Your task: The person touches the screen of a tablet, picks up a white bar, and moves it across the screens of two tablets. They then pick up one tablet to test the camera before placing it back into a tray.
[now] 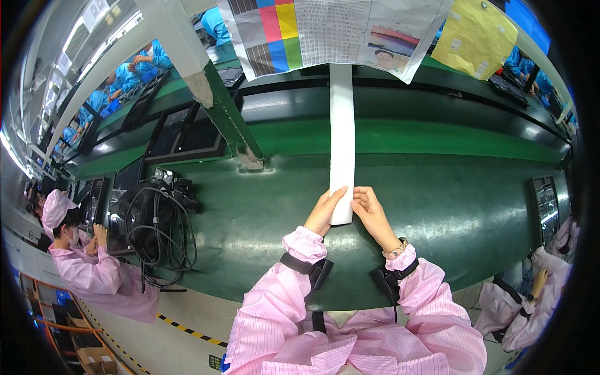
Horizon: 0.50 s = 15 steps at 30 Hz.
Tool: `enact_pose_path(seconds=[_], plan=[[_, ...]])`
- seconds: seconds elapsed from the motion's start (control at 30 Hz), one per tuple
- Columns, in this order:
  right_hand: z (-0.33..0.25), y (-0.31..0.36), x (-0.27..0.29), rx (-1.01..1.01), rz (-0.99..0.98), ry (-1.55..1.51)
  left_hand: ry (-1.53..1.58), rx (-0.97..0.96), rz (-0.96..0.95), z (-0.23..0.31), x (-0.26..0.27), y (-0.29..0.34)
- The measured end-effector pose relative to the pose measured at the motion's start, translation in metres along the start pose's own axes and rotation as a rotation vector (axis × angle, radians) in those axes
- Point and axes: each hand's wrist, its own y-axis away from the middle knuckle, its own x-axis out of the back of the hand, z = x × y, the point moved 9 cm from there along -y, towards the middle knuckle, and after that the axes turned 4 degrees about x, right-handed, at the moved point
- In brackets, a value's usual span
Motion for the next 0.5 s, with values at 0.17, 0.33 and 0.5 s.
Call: enact_pose_path(seconds=[0.17,0.33,0.5], plan=[[0.0003,0.0001,-0.0003,-0.001,-0.003,-0.005,-0.004,-0.001,0.0,0.0002,0.0002,0.0003],[0.0012,-0.0003,0.0001,0.0,-0.003,-0.009,-0.002,0.007,0.004,0.0009,-0.0011,0.0013],[0.0011,-0.0004,0.0001,-0.003,0.0,0.002,-0.003,0.001,0.002,0.0026,-0.0023,0.0025]])
